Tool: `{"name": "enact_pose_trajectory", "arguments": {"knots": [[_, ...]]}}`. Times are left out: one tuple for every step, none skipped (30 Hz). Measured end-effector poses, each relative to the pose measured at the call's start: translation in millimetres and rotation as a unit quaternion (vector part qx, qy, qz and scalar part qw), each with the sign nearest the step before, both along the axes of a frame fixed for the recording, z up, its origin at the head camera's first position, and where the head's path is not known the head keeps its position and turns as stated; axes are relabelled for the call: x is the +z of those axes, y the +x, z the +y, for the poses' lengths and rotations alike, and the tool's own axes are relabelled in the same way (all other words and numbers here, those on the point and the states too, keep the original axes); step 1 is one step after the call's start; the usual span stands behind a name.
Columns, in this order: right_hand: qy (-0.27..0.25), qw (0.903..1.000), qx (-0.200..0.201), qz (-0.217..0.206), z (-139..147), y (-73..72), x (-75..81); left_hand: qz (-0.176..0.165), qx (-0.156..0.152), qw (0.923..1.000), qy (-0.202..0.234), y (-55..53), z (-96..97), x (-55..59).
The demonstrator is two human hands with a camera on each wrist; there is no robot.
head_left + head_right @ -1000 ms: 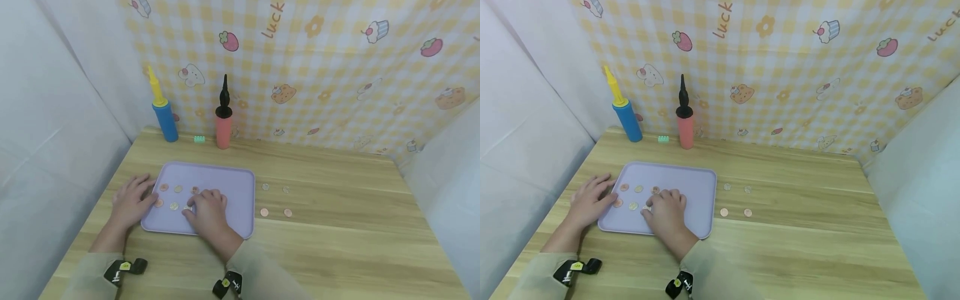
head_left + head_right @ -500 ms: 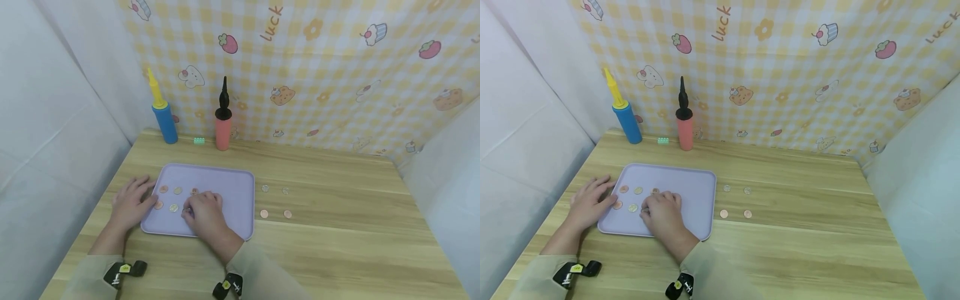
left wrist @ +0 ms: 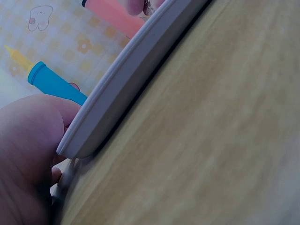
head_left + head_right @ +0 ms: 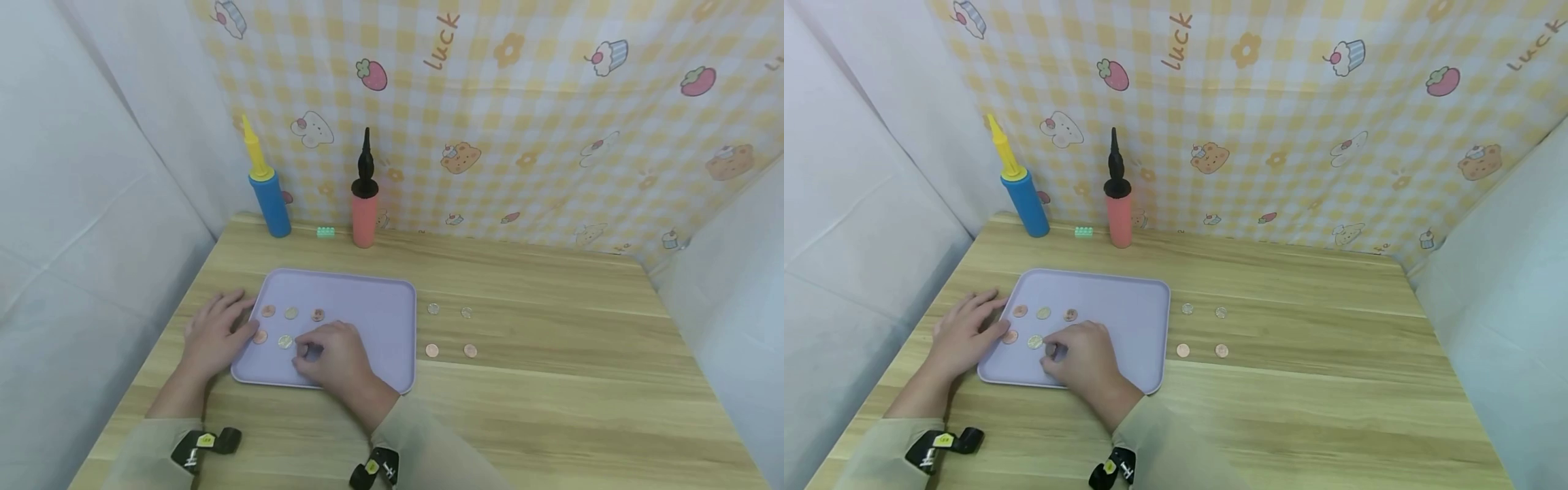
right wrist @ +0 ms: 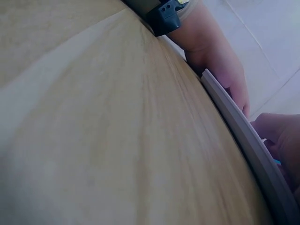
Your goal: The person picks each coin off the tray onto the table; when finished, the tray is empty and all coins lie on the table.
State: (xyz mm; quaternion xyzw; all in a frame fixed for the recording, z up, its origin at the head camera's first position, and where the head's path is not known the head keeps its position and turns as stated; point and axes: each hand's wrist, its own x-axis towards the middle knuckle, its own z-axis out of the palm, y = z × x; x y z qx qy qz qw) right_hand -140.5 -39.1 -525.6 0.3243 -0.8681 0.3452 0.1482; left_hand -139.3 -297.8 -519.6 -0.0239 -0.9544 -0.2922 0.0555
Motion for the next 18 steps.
{"name": "enact_pose_trajectory", "arguments": {"knots": [[-0.013, 0.9999, 0.003, -0.008, 0.0, -0.3, -0.1, 0.001, 0.0, 1.0, 0.0, -0.2, 0.0, -0.2], [-0.022, 0.9997, 0.004, -0.014, 0.2, -0.5, -0.1, 0.002, 0.0, 1.0, -0.001, -0.4, -0.1, -0.4], [-0.029, 0.9994, 0.005, -0.018, 0.4, -0.5, -0.1, 0.003, 0.0, 1.0, -0.001, -0.6, -0.1, -0.5], [-0.037, 0.9991, 0.006, -0.022, 0.7, -0.5, 0.1, 0.003, 0.0, 1.0, -0.001, -0.6, -0.1, -0.5], [-0.039, 0.9989, 0.005, -0.023, 0.9, -0.3, 0.3, 0.004, 0.0, 1.0, -0.001, -0.6, 0.0, -0.5], [-0.041, 0.9988, 0.004, -0.026, 1.1, -0.2, 0.6, 0.004, 0.001, 1.0, -0.001, -0.5, 0.1, -0.4], [-0.045, 0.9985, 0.005, -0.03, 1.5, 0.0, 1.1, 0.004, 0.001, 1.0, 0.0, -0.5, 0.1, -0.4], [-0.05, 0.9981, 0.005, -0.036, 1.8, 0.2, 1.1, 0.004, 0.001, 1.0, 0.0, -0.5, 0.1, -0.3], [-0.055, 0.9976, 0.005, -0.042, 2.3, 0.6, 1.6, 0.004, 0.0, 1.0, 0.0, -0.5, 0.2, -0.2], [-0.061, 0.9969, 0.005, -0.049, 2.8, 1.0, 1.9, 0.004, 0.0, 1.0, 0.0, -0.4, 0.2, -0.2], [-0.068, 0.9961, 0.005, -0.056, 3.1, 1.3, 1.9, 0.004, 0.0, 1.0, 0.0, -0.4, 0.2, -0.2], [-0.076, 0.9949, 0.007, -0.066, 3.4, 1.5, 1.9, 0.004, 0.0, 1.0, -0.001, -0.4, 0.2, -0.3], [-0.083, 0.9939, 0.007, -0.072, 3.7, 1.8, 1.8, 0.004, 0.0, 1.0, -0.002, -0.4, 0.2, -0.4], [-0.089, 0.9931, 0.007, -0.076, 3.9, 2.0, 1.6, 0.004, 0.0, 1.0, -0.003, -0.3, 0.3, -0.5], [-0.094, 0.9922, 0.007, -0.081, 4.1, 2.2, 1.7, 0.003, 0.0, 1.0, -0.004, -0.3, 0.3, -0.5], [-0.098, 0.9915, 0.007, -0.086, 4.2, 2.3, 1.5, 0.002, 0.0, 1.0, -0.005, -0.2, 0.2, -0.6], [-0.1, 0.9909, 0.008, -0.09, 4.2, 2.4, 1.3, 0.002, 0.001, 1.0, -0.007, -0.1, 0.3, -0.6], [-0.1, 0.9906, 0.008, -0.093, 4.3, 2.6, 1.4, 0.002, 0.001, 1.0, -0.007, 0.0, 0.3, -0.5]]}}
